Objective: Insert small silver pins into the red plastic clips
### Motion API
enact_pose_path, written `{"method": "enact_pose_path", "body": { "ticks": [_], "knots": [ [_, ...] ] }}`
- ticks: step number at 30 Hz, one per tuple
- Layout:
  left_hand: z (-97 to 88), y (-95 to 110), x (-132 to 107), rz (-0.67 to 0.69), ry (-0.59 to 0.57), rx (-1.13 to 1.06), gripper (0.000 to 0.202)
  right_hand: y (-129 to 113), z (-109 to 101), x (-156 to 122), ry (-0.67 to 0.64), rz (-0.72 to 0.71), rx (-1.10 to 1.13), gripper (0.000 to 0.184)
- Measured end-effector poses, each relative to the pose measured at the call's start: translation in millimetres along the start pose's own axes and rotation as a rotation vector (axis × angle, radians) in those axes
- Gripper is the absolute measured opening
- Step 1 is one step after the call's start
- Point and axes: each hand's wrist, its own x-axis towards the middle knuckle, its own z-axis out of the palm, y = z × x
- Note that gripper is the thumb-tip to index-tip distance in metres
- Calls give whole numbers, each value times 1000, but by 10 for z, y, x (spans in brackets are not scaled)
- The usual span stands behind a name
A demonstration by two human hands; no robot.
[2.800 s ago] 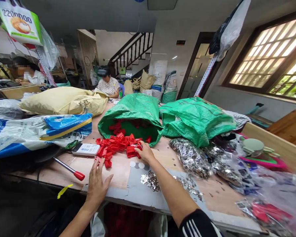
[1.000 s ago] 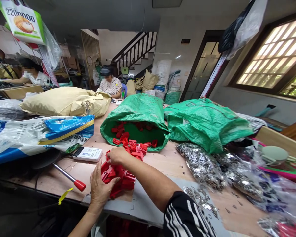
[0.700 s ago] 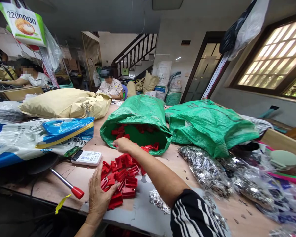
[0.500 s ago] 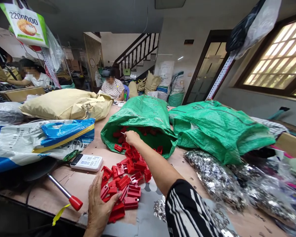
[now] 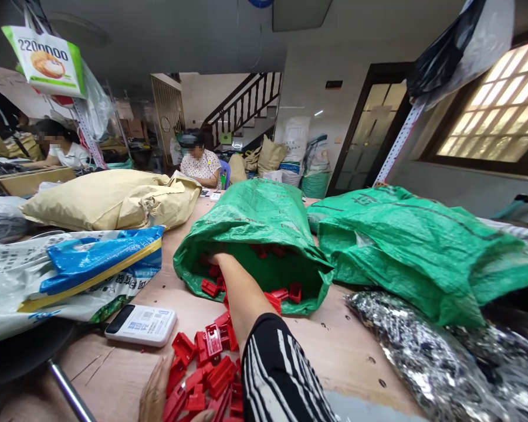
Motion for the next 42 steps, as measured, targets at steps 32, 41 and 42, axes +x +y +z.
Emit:
{"method": "enact_pose_path", "body": {
  "ticks": [32,41,42],
  "knots": [
    [-520,460,176,-16,-14,-68,85,-307,-101,-2163,-5,-193,116,31],
    [-588,488,186,-16,45,-78,63,-104,-48,-3524,429,-86,627,28],
    [-606,494,169,0,56,-84,57,-44,1,-3735,469,-25,683,30]
  ]
}}
